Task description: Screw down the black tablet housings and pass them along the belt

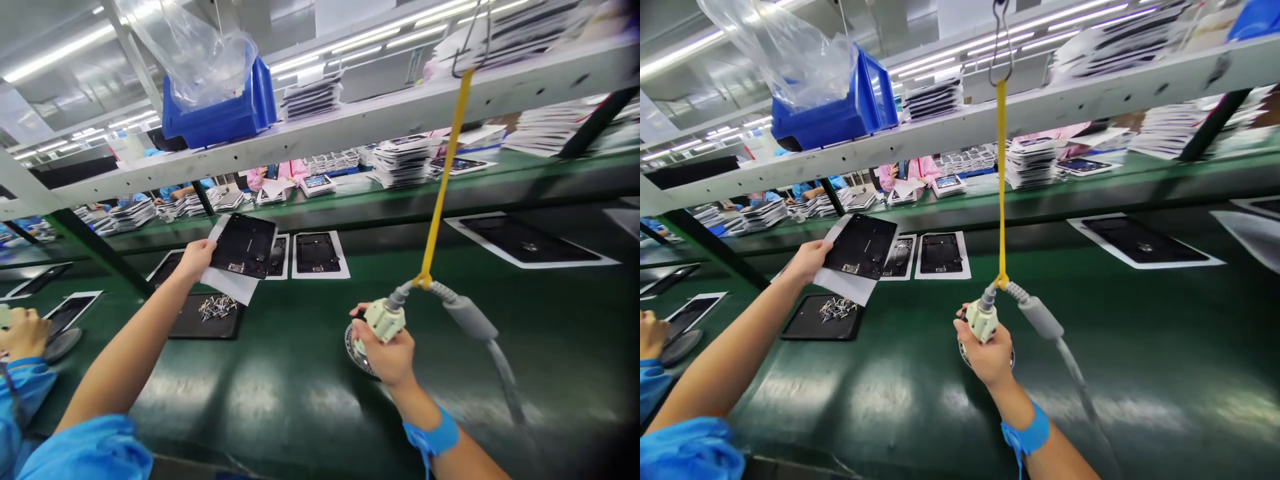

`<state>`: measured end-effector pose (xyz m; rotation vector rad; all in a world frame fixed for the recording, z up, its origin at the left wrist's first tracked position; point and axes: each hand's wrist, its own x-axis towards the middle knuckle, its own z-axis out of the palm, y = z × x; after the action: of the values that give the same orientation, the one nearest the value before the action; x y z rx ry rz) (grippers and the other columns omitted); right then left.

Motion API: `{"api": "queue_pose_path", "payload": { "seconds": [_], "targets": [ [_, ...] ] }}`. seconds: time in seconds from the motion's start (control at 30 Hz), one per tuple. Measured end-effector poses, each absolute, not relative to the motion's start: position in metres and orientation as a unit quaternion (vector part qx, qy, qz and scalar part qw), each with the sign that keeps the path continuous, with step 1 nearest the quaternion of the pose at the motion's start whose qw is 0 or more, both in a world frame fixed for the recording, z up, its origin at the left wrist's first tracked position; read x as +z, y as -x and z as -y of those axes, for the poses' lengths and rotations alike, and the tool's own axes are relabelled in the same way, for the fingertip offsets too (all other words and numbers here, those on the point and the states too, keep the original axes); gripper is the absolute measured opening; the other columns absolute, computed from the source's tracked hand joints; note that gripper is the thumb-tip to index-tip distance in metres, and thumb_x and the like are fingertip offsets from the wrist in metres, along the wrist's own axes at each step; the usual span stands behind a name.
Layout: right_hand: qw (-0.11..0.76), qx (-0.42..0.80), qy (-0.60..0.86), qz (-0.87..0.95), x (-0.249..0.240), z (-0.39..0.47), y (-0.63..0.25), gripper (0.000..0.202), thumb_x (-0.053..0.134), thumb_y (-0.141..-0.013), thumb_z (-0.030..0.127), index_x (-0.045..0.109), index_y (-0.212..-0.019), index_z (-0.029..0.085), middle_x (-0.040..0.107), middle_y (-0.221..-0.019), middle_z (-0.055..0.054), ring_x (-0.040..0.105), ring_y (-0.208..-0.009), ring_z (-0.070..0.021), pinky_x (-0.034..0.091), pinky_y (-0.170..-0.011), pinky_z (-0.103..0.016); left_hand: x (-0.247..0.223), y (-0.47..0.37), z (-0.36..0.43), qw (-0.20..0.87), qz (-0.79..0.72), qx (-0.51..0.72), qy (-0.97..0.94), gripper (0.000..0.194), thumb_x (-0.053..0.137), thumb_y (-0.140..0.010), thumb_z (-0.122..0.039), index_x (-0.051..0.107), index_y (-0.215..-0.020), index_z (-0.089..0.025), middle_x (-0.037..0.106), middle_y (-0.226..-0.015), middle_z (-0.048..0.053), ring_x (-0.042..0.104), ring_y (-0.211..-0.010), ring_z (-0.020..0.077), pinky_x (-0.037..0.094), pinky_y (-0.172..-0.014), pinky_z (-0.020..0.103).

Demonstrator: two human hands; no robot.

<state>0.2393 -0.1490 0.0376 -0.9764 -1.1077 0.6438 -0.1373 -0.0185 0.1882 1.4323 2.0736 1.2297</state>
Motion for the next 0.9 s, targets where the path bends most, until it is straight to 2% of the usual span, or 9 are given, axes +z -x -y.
{"api": "queue_pose_path", "payload": {
  "seconds": [0.07,0.17,0.27,0.37,0.47,0.7,0.8,0.9],
  "targets": [
    [0.702,0.295,0.438,0.478,0.039,0.147,-0.239,0.025,0.078,-0.079,0.035,0.072,-0.096,0.018,0.075,-0.078,-0.004,0.062,-0.051,-0.0137,0.058,-0.055,-0.030,0.169,0.117,0.063,0.294,-0.682,0.477,-0.470,0.044,0.077,-0.067,-0.056,0.072,-0.081,-0.015,0.069,-0.068,0.003,0.062,-0.070,0.0218,0.048,-0.063,0.029],
    [0.704,0.308,0.440,0.464,0.040,0.145,-0.239,0.030,0.078,-0.078,0.040,0.071,-0.097,0.017,0.075,-0.080,-0.005,0.061,-0.051,-0.0133,0.057,-0.055,-0.031,0.139,0.083,0.127,0.393,-0.654,0.491,-0.421,0.064,0.085,-0.047,-0.066,0.074,-0.084,-0.015,0.072,-0.072,0.004,0.063,-0.071,0.0222,0.049,-0.065,0.029],
    [0.697,0.304,0.446,0.472,0.039,0.143,-0.240,0.033,0.079,-0.078,0.044,0.071,-0.096,0.017,0.075,-0.080,-0.005,0.061,-0.053,-0.0138,0.057,-0.058,-0.032,0.123,0.056,0.173,0.451,-0.644,0.479,-0.390,0.068,0.088,-0.043,-0.069,0.076,-0.084,-0.016,0.073,-0.074,0.005,0.066,-0.076,0.0244,0.051,-0.069,0.031],
    [0.690,0.300,0.449,0.482,0.038,0.141,-0.240,0.031,0.078,-0.079,0.045,0.071,-0.091,0.018,0.072,-0.073,-0.002,0.061,-0.053,-0.0142,0.056,-0.061,-0.032,0.118,0.040,0.199,0.467,-0.634,0.476,-0.391,0.067,0.086,-0.050,-0.071,0.078,-0.089,-0.017,0.076,-0.082,0.005,0.067,-0.080,0.0240,0.052,-0.072,0.031],
    [0.689,0.291,0.448,0.488,0.036,0.140,-0.240,0.028,0.077,-0.079,0.044,0.071,-0.089,0.018,0.072,-0.074,-0.002,0.063,-0.058,-0.0153,0.058,-0.066,-0.033,0.106,0.032,0.219,0.448,-0.638,0.484,-0.397,0.064,0.083,-0.058,-0.071,0.079,-0.094,-0.018,0.076,-0.087,0.005,0.067,-0.082,0.0234,0.052,-0.072,0.030],
    [0.696,0.286,0.438,0.491,0.034,0.137,-0.240,0.026,0.077,-0.080,0.045,0.072,-0.087,0.020,0.073,-0.077,-0.002,0.068,-0.066,-0.0185,0.060,-0.069,-0.034,0.032,0.018,0.265,0.414,-0.668,0.452,-0.422,0.066,0.067,-0.076,-0.076,0.077,-0.100,-0.016,0.076,-0.088,0.006,0.066,-0.082,0.0238,0.054,-0.073,0.032],
    [0.698,0.282,0.435,0.494,0.034,0.137,-0.240,0.026,0.078,-0.080,0.045,0.072,-0.086,0.021,0.073,-0.078,-0.003,0.069,-0.066,-0.0185,0.061,-0.069,-0.034,0.017,0.016,0.275,0.426,-0.663,0.408,-0.460,0.063,0.060,-0.084,-0.073,0.075,-0.105,-0.015,0.077,-0.093,0.008,0.069,-0.087,0.0265,0.055,-0.078,0.036],
    [0.699,0.285,0.430,0.495,0.034,0.138,-0.240,0.026,0.079,-0.079,0.044,0.073,-0.087,0.021,0.075,-0.079,-0.003,0.070,-0.067,-0.0190,0.061,-0.069,-0.035,0.018,0.019,0.280,0.405,-0.649,0.355,-0.537,0.054,0.056,-0.090,-0.062,0.074,-0.110,-0.016,0.077,-0.104,0.011,0.070,-0.099,0.0286,0.055,-0.091,0.039]
  ]
}}
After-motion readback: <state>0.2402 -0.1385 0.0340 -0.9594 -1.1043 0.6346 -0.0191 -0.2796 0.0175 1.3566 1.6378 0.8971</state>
